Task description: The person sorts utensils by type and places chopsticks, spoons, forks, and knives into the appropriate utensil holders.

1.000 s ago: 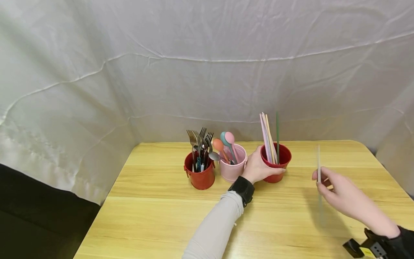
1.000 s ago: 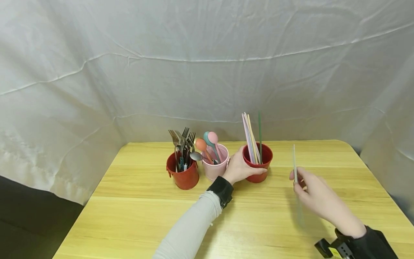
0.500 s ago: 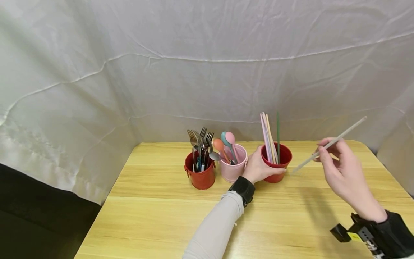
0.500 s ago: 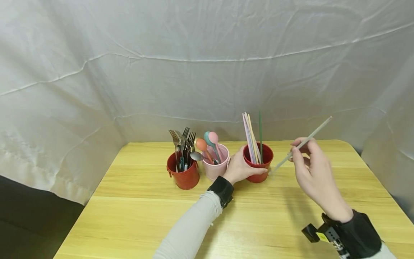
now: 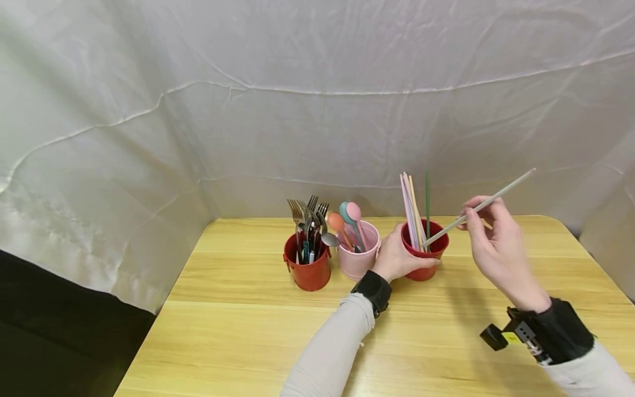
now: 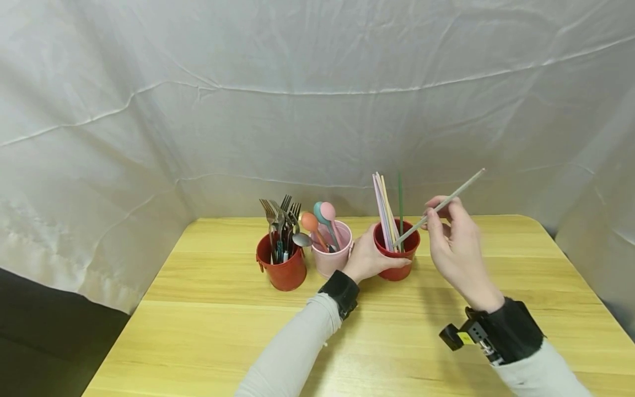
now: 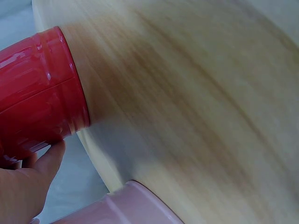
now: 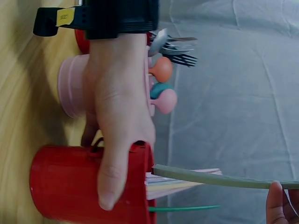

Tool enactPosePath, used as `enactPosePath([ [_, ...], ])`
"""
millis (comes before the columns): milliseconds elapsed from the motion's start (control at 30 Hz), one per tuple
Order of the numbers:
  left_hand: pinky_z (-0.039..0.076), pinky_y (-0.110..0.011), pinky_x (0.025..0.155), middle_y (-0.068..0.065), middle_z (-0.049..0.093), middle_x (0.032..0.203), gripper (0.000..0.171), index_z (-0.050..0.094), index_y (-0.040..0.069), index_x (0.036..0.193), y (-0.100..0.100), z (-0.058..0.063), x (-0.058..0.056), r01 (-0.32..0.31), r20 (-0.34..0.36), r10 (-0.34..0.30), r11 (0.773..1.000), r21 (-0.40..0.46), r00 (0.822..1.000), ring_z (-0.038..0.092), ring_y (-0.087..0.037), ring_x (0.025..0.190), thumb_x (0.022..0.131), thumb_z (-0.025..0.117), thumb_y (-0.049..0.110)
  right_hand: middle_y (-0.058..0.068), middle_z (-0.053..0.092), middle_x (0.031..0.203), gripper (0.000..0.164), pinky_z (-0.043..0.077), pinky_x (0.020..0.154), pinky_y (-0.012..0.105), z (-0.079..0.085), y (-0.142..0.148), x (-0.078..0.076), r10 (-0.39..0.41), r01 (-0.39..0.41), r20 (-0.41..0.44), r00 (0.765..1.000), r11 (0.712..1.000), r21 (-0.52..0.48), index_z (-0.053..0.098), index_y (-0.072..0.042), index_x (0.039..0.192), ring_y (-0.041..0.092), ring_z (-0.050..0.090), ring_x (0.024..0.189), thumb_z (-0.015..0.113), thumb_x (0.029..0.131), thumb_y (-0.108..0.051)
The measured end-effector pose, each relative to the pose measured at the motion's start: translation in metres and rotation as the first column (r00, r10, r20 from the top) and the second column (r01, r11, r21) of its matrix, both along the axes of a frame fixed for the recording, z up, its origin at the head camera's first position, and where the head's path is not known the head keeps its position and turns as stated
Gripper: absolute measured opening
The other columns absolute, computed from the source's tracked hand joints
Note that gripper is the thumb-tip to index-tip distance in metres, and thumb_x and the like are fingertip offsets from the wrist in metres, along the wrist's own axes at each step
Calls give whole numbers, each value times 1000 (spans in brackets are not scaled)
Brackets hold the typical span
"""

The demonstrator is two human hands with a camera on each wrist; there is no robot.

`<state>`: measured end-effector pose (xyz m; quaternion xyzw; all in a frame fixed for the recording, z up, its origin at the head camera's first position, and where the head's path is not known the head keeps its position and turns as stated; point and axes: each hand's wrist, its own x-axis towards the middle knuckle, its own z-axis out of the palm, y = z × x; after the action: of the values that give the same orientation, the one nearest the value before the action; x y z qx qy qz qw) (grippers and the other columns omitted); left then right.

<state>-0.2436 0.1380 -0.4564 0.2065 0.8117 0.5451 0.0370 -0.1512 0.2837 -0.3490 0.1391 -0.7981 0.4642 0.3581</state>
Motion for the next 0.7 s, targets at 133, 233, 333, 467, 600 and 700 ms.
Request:
enactPosePath([
  [133, 51, -26, 103, 7, 66, 130, 84, 47, 27, 140, 0, -1, 0, 11, -1, -11, 1000, 9, 1000, 62, -5, 115, 70, 93, 34, 2, 59, 100, 17, 49, 78, 1, -10, -3, -10, 16, -16, 11, 1000, 998, 60, 54, 14, 115, -9, 60, 89, 49, 100, 6],
  [233, 51, -25, 102, 7, 65, 129, 84, 47, 27, 140, 0, -2, -1, 16, -7, -16, 1000, 2, 1000, 62, -4, 113, 70, 93, 34, 15, 61, 104, 19, 45, 78, -2, -18, -3, -17, 1, -7, 37, 999, 989, 149, 55, 12, 116, -13, 55, 90, 52, 99, 6],
  [333, 51, -22, 99, 6, 66, 128, 85, 49, 24, 139, 0, -2, -1, 11, -18, -11, 1000, -2, 1000, 63, -5, 110, 68, 94, 34, 21, 63, 105, 26, 41, 77, -4, -27, -2, -21, -26, 8, 73, 997, 971, 240, 56, 10, 122, -17, 48, 92, 56, 97, 5],
  [467, 50, -21, 100, 5, 67, 128, 85, 50, 22, 139, 0, -2, -2, 0, -18, 0, 1000, -5, 1000, 63, -5, 110, 67, 94, 33, 21, 63, 101, 37, 39, 75, -5, -36, 2, -23, -45, 7, 121, 992, 955, 298, 54, 7, 130, -16, 44, 92, 60, 94, 5],
  [600, 50, -23, 101, 5, 66, 130, 84, 49, 23, 138, -1, -3, -1, -7, -4, 7, 1000, 4, 1000, 62, -5, 112, 68, 93, 34, 18, 61, 98, 38, 40, 74, -5, -44, 6, -21, -57, 7, 158, 986, 955, 297, 54, 7, 132, -11, 46, 90, 59, 94, 4],
  [700, 50, -23, 102, 5, 66, 131, 84, 48, 24, 139, 0, -3, 0, -9, 8, 9, 999, 37, 1000, 62, -5, 113, 69, 93, 32, 14, 55, 92, 33, 40, 73, -4, -50, 9, -18, -80, 31, 176, 981, 963, 268, 55, 9, 127, -8, 45, 88, 56, 94, 4],
])
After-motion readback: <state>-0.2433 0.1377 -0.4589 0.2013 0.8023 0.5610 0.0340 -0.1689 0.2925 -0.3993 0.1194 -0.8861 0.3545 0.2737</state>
